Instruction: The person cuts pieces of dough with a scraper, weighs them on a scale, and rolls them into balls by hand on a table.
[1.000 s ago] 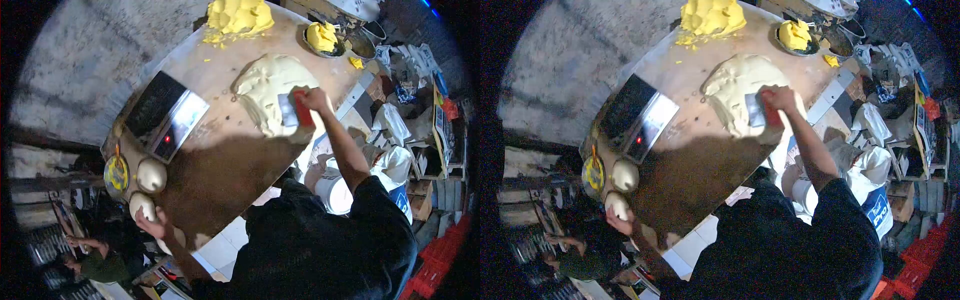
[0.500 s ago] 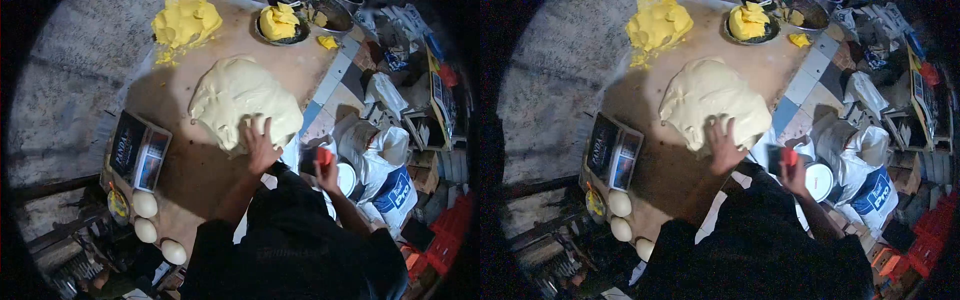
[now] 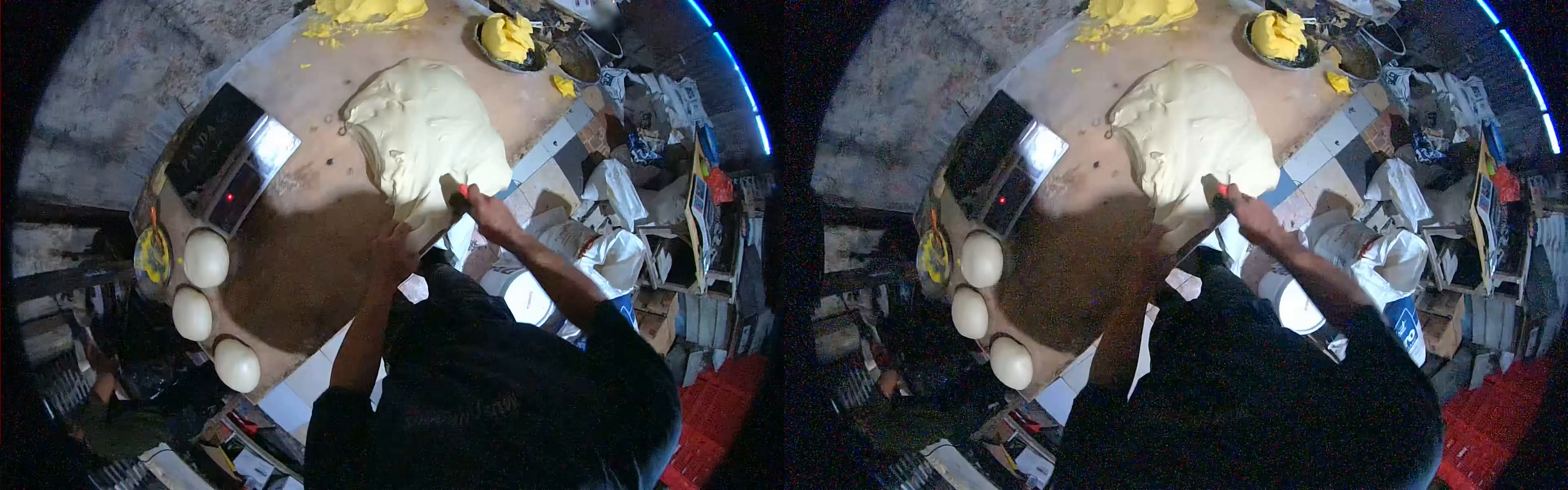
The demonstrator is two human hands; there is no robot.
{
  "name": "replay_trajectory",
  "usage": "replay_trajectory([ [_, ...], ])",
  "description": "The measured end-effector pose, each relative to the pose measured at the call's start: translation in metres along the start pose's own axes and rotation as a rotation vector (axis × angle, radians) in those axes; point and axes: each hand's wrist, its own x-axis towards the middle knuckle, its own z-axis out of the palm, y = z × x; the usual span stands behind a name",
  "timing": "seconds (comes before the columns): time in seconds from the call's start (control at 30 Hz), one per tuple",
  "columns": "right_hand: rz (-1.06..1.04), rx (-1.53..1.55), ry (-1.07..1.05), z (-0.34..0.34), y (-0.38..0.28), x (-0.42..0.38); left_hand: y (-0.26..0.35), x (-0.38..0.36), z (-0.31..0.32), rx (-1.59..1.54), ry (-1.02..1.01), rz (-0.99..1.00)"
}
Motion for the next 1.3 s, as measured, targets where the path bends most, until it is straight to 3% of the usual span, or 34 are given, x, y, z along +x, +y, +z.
replay_trajectory([
  [0.03,0.047,-0.033,-0.101,-0.007,0.0,-0.005,-0.005,-0.017,-0.008,0.016,0.006,-0.058],
  [0.07,-0.207,-0.07,0.07,0.007,0.022,0.0,-0.009,-0.033,-0.014,0.039,0.008,-0.119],
  [0.1,-0.062,-0.076,0.039,-0.017,-0.015,0.011,-0.011,-0.046,-0.019,0.023,0.056,-0.092],
  [0.17,-0.165,0.13,0.108,-0.032,-0.055,0.036,-0.011,-0.068,-0.022,0.0,0.16,-0.046],
  [0.23,-0.126,-0.128,-0.03,0.01,-0.044,0.071,-0.031,-0.089,-0.028,0.02,0.051,-0.17],
  [0.27,-0.169,-0.073,-0.011,0.016,-0.042,0.068,-0.041,-0.09,-0.036,0.034,-0.002,-0.223],
  [0.33,-0.25,-0.052,0.055,0.035,-0.014,0.055,-0.026,-0.077,-0.07,0.031,0.223,-0.034],
  [0.37,-0.169,0.119,-0.013,0.043,0.001,0.045,-0.021,-0.065,-0.075,0.067,0.256,0.002],
  [0.4,-0.175,0.016,0.02,0.045,0.012,0.027,-0.015,-0.053,-0.08,0.105,0.29,0.038],
  [0.47,-0.137,-0.102,0.011,0.065,0.044,0.004,-0.004,-0.007,-0.053,0.242,0.221,-0.033],
  [0.5,-0.32,-0.094,0.109,0.059,0.048,-0.006,-0.018,0.013,-0.021,0.392,0.217,-0.035],
  [0.57,-0.322,-0.025,0.08,0.041,0.046,0.003,-0.059,0.048,0.047,0.779,0.236,-0.003],
  [0.63,-0.384,-0.036,0.162,0.02,0.036,0.037,-0.05,0.079,0.047,0.763,0.178,-0.044],
  [0.7,-0.332,-0.086,0.025,-0.018,-0.003,0.074,-0.029,0.096,0.026,0.724,-0.056,-0.161],
  [0.73,-0.25,-0.132,-0.151,-0.045,-0.04,0.089,-0.008,0.1,-0.002,0.686,-0.262,-0.256],
  [0.8,-0.098,0.148,-0.196,-0.031,-0.073,0.126,-0.012,0.084,-0.02,0.499,-0.384,-0.37],
  [0.83,-0.303,0.041,-0.191,-0.005,-0.071,0.137,-0.029,0.061,-0.015,0.362,-0.299,-0.382],
  [0.93,-0.82,-0.105,-0.104,0.049,-0.065,0.154,-0.015,0.009,-0.034,0.334,-0.171,-0.227],
  [0.97,-0.806,-0.208,-0.116,0.046,-0.07,0.152,-0.007,-0.002,-0.04,0.382,-0.143,-0.141],
  [1.03,-0.783,-0.317,-0.103,0.039,-0.081,0.145,-0.017,-0.025,-0.05,-0.01,-0.1,-0.299],
  [1.1,-0.785,-0.24,-0.037,0.045,-0.077,0.142,-0.028,-0.032,-0.079,-0.015,-0.035,-0.258],
  [1.17,-0.797,-0.139,0.056,0.056,-0.064,0.14,-0.032,-0.038,-0.129,0.363,0.049,-0.023],
  [1.23,-0.82,-0.103,0.161,0.07,-0.059,0.144,-0.03,-0.021,-0.188,0.32,0.29,-0.047],
  [1.3,-0.692,-0.174,0.069,0.074,-0.065,0.141,-0.026,0.016,-0.258,0.233,0.495,-0.048],
])
